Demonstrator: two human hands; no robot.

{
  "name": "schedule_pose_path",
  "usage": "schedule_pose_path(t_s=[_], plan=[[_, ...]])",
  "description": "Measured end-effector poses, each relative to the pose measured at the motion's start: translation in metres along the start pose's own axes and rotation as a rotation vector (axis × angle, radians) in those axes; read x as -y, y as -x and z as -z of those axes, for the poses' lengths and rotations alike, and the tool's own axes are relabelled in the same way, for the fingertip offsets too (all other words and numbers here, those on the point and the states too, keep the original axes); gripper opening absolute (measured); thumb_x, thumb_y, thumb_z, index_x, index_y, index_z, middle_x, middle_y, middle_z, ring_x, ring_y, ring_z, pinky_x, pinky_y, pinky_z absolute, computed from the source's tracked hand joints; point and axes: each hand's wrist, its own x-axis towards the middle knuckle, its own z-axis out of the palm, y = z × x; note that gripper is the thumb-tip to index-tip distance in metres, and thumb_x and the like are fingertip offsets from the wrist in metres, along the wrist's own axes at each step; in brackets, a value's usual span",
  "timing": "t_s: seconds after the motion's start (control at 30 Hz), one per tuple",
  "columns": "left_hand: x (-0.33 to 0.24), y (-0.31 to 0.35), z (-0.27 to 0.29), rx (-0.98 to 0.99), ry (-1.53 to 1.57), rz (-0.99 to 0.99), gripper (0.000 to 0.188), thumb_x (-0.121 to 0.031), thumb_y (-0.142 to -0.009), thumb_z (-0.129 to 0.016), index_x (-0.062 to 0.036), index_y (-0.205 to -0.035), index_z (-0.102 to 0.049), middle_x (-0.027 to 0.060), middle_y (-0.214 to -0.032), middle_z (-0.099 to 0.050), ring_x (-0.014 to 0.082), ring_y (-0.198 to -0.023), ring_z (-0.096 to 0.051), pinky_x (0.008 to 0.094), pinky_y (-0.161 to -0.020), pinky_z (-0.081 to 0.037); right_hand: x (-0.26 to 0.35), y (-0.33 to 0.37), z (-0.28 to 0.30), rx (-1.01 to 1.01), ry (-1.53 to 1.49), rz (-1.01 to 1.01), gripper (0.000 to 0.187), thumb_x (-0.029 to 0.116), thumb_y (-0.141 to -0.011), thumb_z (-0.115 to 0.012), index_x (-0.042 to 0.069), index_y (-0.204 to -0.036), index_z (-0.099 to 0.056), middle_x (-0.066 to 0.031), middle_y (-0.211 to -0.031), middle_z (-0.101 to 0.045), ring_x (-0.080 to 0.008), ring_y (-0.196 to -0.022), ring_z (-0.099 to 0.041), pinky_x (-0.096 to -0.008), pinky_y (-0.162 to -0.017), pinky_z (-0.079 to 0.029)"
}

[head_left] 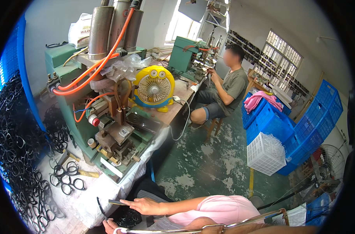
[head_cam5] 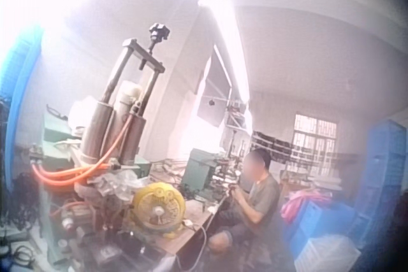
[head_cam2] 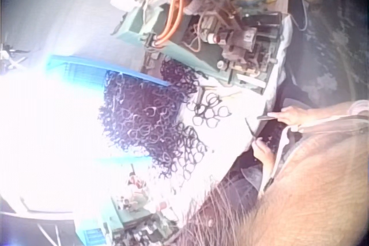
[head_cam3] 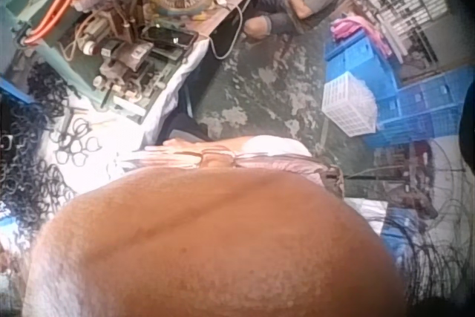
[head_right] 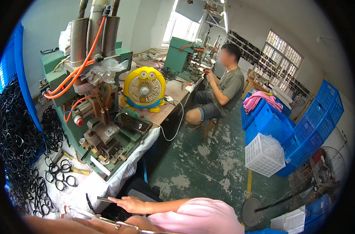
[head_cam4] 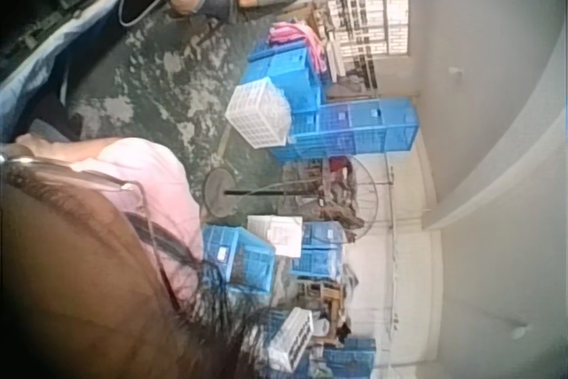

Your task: The person files the edges of small black metal loops using a hand file. They repeatedly pick up a loop, file its edges, and place it back on the table among many similar parts.

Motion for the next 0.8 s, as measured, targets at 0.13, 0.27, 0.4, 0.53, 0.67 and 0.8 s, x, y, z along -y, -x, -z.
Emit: schedule_pose_path(t_s=[0.13, 0.27, 0.4, 0.53, 0.67, 0.8], plan=[[0.004, -0.009, -0.002, -0.048, 0.020, -0.013, 0.028, -0.020, -0.098, -0.043, -0.0013, -0.092, -0.064, 0.0186, -0.086, -0.062, 0.0361, -0.076, -0.060, 0.0417, -0.067, -0.048, 0.001, -0.001, 0.003, 0.004, 0.003, -0.007, 0.055, 0.023, -0.097, -0.050, 0.029, -0.148, -0.030, -0.0170, -0.067, -0.053, -0.0359, -0.059, -0.056, -0.0439, -0.055, -0.046], [0.016, -0.002, -0.010, -0.189, -0.134, -0.360, 0.030, -0.022, -0.098, -0.042, -0.0019, -0.092, -0.064, 0.0185, -0.085, -0.062, 0.0360, -0.075, -0.060, 0.0420, -0.067, -0.048, 0.002, 0.000, 0.002, 0.032, -0.007, -0.040, 0.055, 0.023, -0.097, -0.050, 0.030, -0.148, -0.030, -0.0171, -0.068, -0.053, -0.0360, -0.062, -0.057, -0.0435, -0.056, -0.047], [0.023, 0.004, -0.013, -0.047, 0.012, -0.013, 0.030, -0.022, -0.099, -0.042, -0.0030, -0.092, -0.064, 0.0187, -0.084, -0.062, 0.0364, -0.074, -0.060, 0.0426, -0.066, -0.048, 0.002, 0.001, -0.001, 0.011, -0.013, -0.044, 0.056, 0.023, -0.096, -0.050, 0.030, -0.148, -0.030, -0.0171, -0.068, -0.053, -0.0357, -0.062, -0.057, -0.0433, -0.056, -0.047], [0.019, 0.002, -0.011, -0.205, -0.139, -0.402, 0.029, -0.021, -0.098, -0.042, -0.0029, -0.092, -0.065, 0.0187, -0.084, -0.062, 0.0364, -0.075, -0.060, 0.0427, -0.066, -0.048, 0.002, 0.001, -0.001, -0.006, -0.006, -0.035, 0.056, 0.023, -0.097, -0.050, 0.030, -0.148, -0.030, -0.0172, -0.067, -0.053, -0.0358, -0.060, -0.056, -0.0439, -0.055, -0.046], [0.013, 0.002, -0.010, 0.084, 0.169, 0.377, 0.029, -0.021, -0.098, -0.043, -0.0027, -0.092, -0.065, 0.0192, -0.086, -0.063, 0.0371, -0.076, -0.061, 0.0431, -0.066, -0.048, 0.004, 0.001, 0.003, 0.028, -0.030, -0.040, 0.056, 0.023, -0.096, -0.050, 0.030, -0.148, -0.030, -0.0169, -0.066, -0.052, -0.0352, -0.059, -0.056, -0.0443, -0.055, -0.046], [0.022, -0.003, -0.012, -0.209, -0.166, -0.441, 0.029, -0.021, -0.099, -0.042, -0.0026, -0.093, -0.064, 0.0196, -0.086, -0.063, 0.0378, -0.076, -0.060, 0.0430, -0.066, -0.048, 0.004, 0.001, 0.002, 0.011, -0.021, -0.022, 0.056, 0.022, -0.096, -0.050, 0.029, -0.148, -0.029, -0.0164, -0.066, -0.052, -0.0347, -0.058, -0.056, -0.0440, -0.054, -0.045]])
